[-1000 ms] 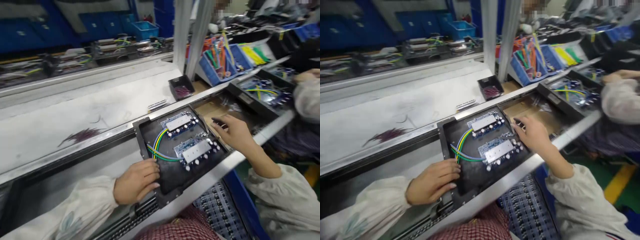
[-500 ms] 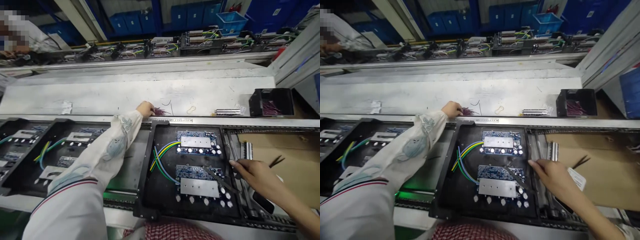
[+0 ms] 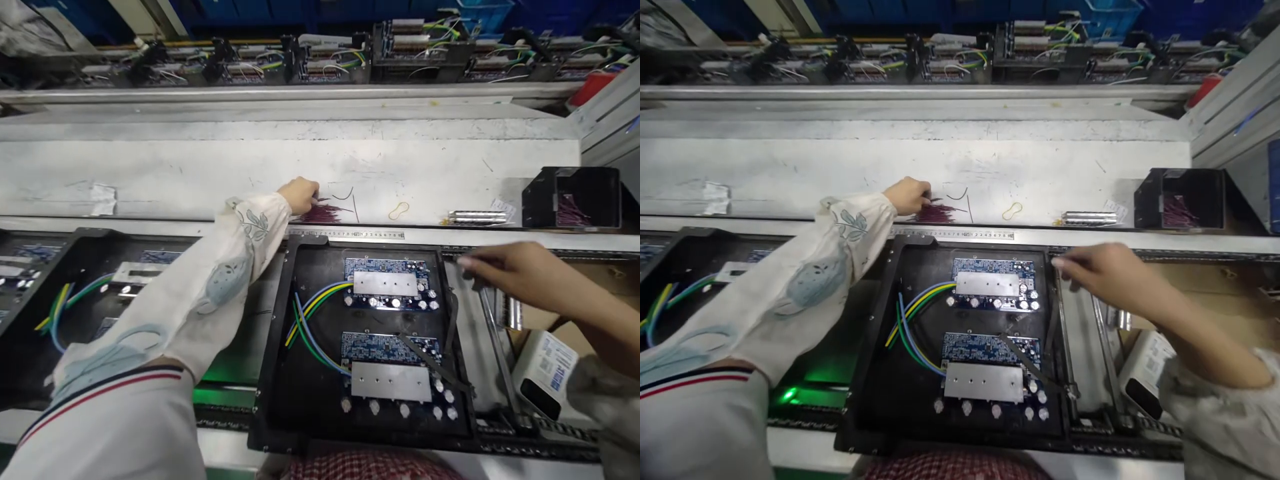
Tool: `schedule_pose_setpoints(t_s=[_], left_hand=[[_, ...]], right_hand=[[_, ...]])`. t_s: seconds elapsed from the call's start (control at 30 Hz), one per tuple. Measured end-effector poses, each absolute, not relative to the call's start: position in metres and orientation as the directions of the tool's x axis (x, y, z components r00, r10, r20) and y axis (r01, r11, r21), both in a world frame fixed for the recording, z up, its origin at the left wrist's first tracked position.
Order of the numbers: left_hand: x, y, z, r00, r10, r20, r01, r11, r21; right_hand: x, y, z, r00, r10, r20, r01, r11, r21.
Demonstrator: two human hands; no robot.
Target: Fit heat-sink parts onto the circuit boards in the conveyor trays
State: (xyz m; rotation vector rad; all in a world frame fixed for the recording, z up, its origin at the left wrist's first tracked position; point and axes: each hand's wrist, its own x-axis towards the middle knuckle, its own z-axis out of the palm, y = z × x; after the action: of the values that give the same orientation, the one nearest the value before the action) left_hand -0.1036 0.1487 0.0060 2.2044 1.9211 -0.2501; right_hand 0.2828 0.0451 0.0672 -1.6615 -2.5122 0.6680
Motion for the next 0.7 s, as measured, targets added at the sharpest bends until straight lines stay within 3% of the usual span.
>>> schedule_pose_setpoints(t_s=[0.13,0.37,0.5,0.63,0.7], left_hand=[[-0.111,0.157,0.010,0.156,0.967,-0.204,0.988,-0.149,0.046],[-0.093,0.143,0.024,0.240,0.970,-0.043,0.962,-0.232,0.142],[-0.060,0.113,0.040,0.337,0.941,0.015,0.904,-0.328,0.273],[-0.042,0.089,0.045,0.335,0.942,0.030,0.793,-0.299,0.530],[-0.039,0.081,0.044,0.270,0.960,0.079,0.752,-0.261,0.605]], right_hand=[[0.230,0.087,0.072,-0.471,0.869,-0.152,0.864,0.420,-0.277],[0.142,0.136,0.034,-0.570,0.821,0.040,0.782,0.557,-0.281],[0.126,0.133,0.031,-0.647,0.750,0.136,0.667,0.644,-0.375],[0.142,0.116,0.037,-0.625,0.775,0.091,0.597,0.550,-0.584],[0.154,0.109,0.039,-0.576,0.814,0.076,0.617,0.494,-0.613]])
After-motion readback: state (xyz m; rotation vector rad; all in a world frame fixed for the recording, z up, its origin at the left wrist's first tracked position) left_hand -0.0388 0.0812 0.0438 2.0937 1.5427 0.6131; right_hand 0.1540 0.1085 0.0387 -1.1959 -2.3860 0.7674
